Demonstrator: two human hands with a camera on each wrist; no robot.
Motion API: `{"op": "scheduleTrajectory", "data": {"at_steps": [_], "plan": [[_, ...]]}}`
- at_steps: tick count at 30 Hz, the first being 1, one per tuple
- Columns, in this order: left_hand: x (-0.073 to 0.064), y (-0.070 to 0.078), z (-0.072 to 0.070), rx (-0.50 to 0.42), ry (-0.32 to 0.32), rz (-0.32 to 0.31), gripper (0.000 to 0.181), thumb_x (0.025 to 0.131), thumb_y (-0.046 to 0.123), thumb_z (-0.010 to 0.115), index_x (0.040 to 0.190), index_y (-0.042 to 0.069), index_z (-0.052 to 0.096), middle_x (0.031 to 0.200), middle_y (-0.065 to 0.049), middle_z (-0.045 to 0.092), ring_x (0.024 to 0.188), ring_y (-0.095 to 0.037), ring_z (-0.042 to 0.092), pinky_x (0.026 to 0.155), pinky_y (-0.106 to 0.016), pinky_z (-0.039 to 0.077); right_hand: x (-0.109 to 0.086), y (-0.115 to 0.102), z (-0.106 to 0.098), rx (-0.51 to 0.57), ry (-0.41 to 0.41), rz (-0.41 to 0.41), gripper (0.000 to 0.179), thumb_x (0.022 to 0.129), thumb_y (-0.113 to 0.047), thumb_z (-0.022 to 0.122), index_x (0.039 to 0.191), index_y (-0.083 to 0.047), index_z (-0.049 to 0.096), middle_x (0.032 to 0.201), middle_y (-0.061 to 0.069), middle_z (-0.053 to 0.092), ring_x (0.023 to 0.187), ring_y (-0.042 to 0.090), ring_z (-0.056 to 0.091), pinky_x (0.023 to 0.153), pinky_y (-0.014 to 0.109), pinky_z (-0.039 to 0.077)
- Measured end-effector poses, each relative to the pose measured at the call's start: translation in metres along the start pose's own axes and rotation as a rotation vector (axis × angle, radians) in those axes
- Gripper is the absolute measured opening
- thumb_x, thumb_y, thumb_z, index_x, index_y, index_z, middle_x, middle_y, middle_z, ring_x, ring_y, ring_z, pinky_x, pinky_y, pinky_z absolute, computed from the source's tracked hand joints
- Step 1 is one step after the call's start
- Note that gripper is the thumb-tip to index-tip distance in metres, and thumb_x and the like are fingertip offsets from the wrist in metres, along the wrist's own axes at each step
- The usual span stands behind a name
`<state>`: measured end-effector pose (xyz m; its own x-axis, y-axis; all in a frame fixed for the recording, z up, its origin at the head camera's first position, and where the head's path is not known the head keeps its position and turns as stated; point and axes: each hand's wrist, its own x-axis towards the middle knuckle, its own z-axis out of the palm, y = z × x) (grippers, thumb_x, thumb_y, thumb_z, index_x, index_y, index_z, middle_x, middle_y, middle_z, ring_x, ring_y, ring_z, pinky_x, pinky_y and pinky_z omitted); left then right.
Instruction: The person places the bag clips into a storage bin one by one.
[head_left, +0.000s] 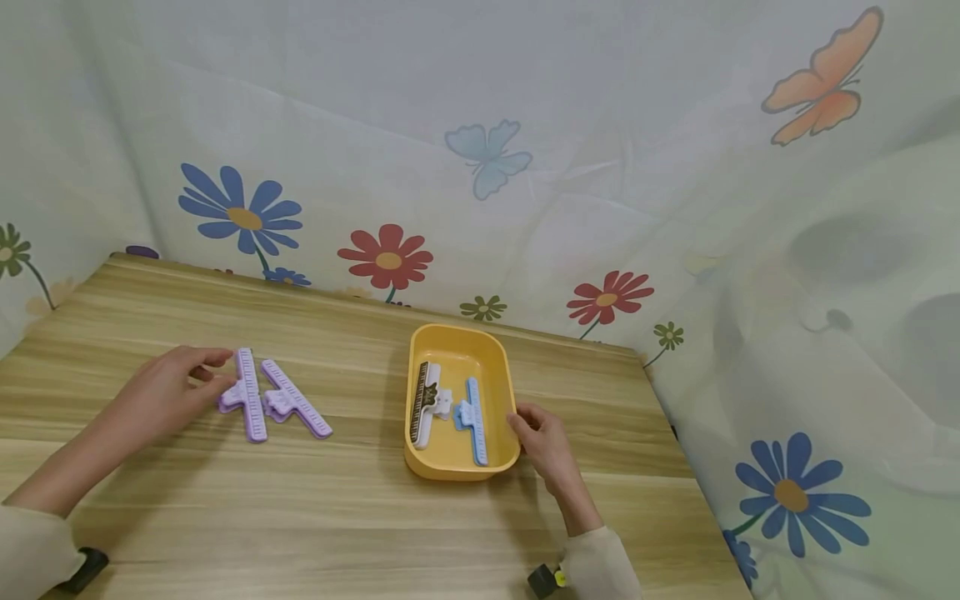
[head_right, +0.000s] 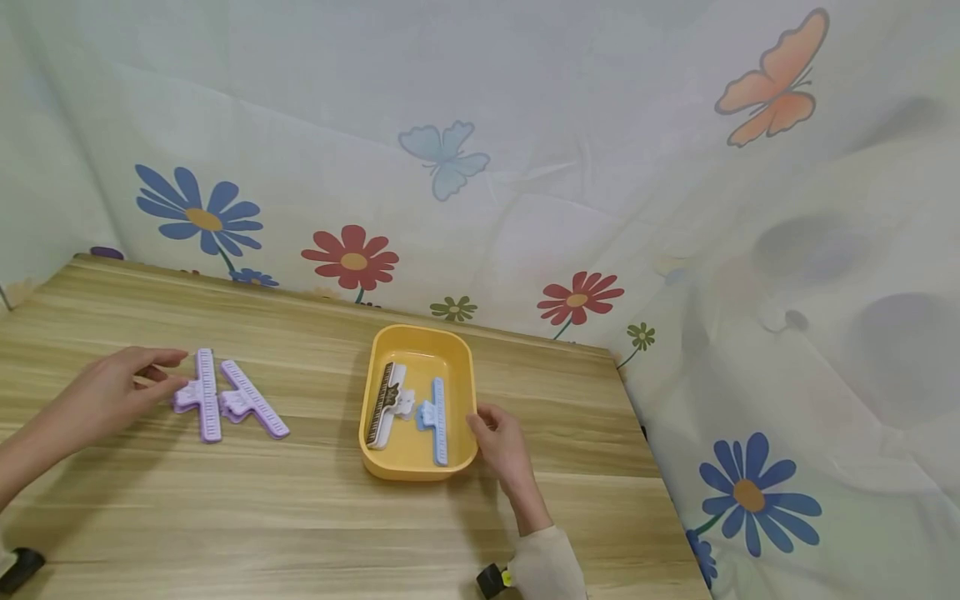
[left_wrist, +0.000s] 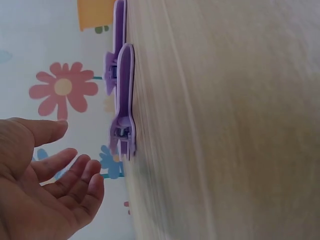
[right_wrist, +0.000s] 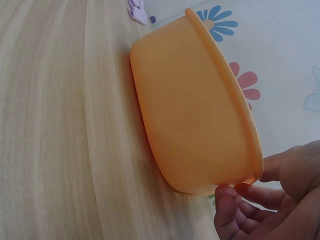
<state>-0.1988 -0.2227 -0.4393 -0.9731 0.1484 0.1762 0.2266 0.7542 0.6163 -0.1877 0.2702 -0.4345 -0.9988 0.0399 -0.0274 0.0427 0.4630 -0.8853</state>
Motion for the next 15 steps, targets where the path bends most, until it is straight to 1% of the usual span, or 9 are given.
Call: {"op": "scheduleTrajectory", "data": {"at_steps": [7, 12, 15], "plan": [[0.0, -0.009, 0.001, 0.01, -0.047, -0.028, 0.053, 0.099, 0.018, 0.069, 0.136, -0.018, 0.053, 0.129, -0.041, 0.056, 0.107, -0.053, 0.062, 0.085, -0.068, 0.049, -0.001, 0.001, 0.0, 0.014, 0.002, -0.008, 0.031, 0.104, -0.013, 0.062, 0.125, 0.008, 0.067, 0.102, 0.023, 0.069, 0.081, 0.025, 0.066, 0.063, 0.026, 0.055], [0.001, -0.013, 0.003, 0.025, -0.081, -0.045, 0.055, 0.098, 0.017, 0.07, 0.134, -0.02, 0.053, 0.127, -0.042, 0.057, 0.107, -0.055, 0.061, 0.086, -0.069, 0.049, -0.002, -0.001, 0.001, 0.009, 0.002, -0.015, 0.031, 0.104, -0.013, 0.062, 0.126, 0.009, 0.067, 0.102, 0.023, 0.069, 0.081, 0.025, 0.065, 0.062, 0.026, 0.054], [0.001, -0.015, 0.004, 0.026, -0.099, -0.055, 0.055, 0.098, 0.017, 0.07, 0.133, -0.022, 0.052, 0.123, -0.043, 0.058, 0.106, -0.056, 0.061, 0.085, -0.069, 0.049, -0.005, -0.007, 0.001, 0.007, 0.003, -0.01, 0.031, 0.104, -0.011, 0.06, 0.126, 0.011, 0.065, 0.102, 0.025, 0.068, 0.082, 0.027, 0.065, 0.061, 0.025, 0.053]]}}
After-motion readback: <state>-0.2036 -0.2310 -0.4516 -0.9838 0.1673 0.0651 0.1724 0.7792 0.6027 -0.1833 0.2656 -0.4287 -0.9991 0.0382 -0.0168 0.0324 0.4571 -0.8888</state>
